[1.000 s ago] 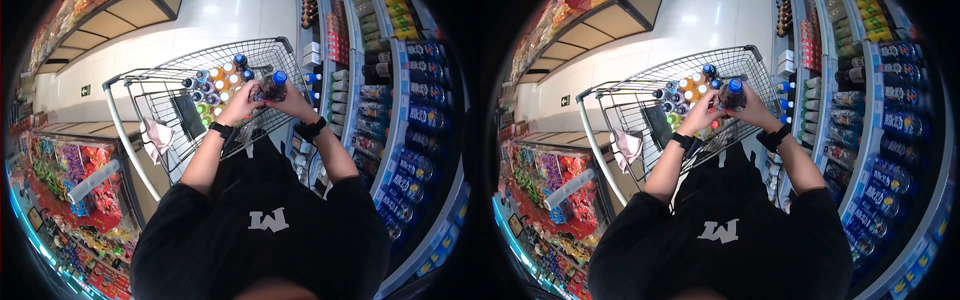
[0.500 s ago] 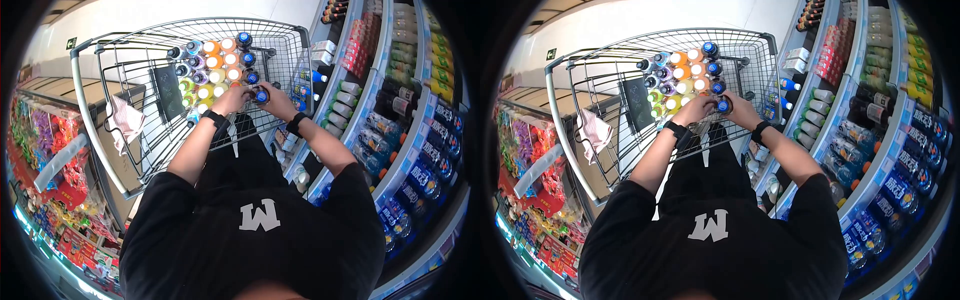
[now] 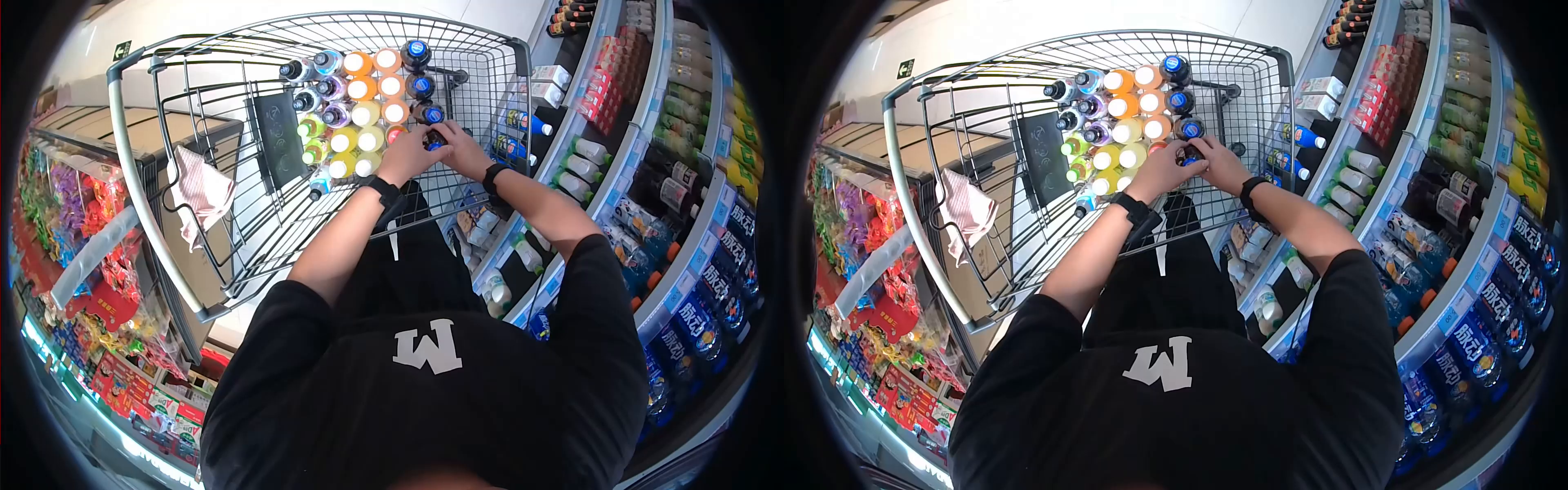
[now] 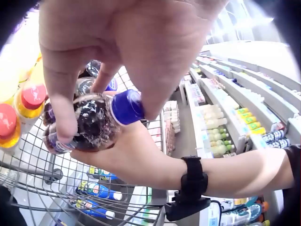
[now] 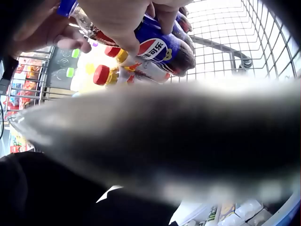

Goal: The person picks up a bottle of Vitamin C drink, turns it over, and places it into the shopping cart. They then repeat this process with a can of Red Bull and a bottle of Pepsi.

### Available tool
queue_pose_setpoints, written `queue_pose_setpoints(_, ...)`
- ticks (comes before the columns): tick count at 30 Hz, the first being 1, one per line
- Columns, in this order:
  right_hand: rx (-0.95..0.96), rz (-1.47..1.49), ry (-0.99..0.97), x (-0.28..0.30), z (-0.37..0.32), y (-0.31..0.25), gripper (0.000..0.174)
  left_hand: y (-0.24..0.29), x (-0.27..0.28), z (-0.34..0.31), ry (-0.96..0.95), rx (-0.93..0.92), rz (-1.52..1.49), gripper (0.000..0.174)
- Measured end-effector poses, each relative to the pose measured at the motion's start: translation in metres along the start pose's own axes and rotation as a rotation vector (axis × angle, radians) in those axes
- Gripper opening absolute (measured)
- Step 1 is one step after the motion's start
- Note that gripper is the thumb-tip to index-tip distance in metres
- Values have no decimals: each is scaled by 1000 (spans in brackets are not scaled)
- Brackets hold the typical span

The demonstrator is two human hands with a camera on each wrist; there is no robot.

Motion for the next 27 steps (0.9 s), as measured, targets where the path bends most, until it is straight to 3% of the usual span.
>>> queue_pose_setpoints(5,34,-32,18,12,5,-12,58,6,7,-2,43,-2,0,66)
queue_pose_setpoints(6,-7,-34,-10,11,7,-11,59,9,12,-3,105,-51,-2,54)
queue_pose_setpoints(9,2,-79,-25,7,11,-12,60,-1,10,5,105,-34,15,52)
queue_pose_setpoints(21,111,-183,54,-8,11,3,60,-9,8,14,120,38,42,59)
queue_pose_setpoints(27,138,-217,36,-26,9,25,68,-27,-7,26,125,60,50,58)
Point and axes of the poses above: each hand's wrist, its own z-axis towards the middle knuckle, its own x-axis out of the back of the hand, y = z × x, the point moved 9 cm from there along z, towards the middle knuckle, and after that the axes turned 7 degrees about x, right-handed, at the moved point
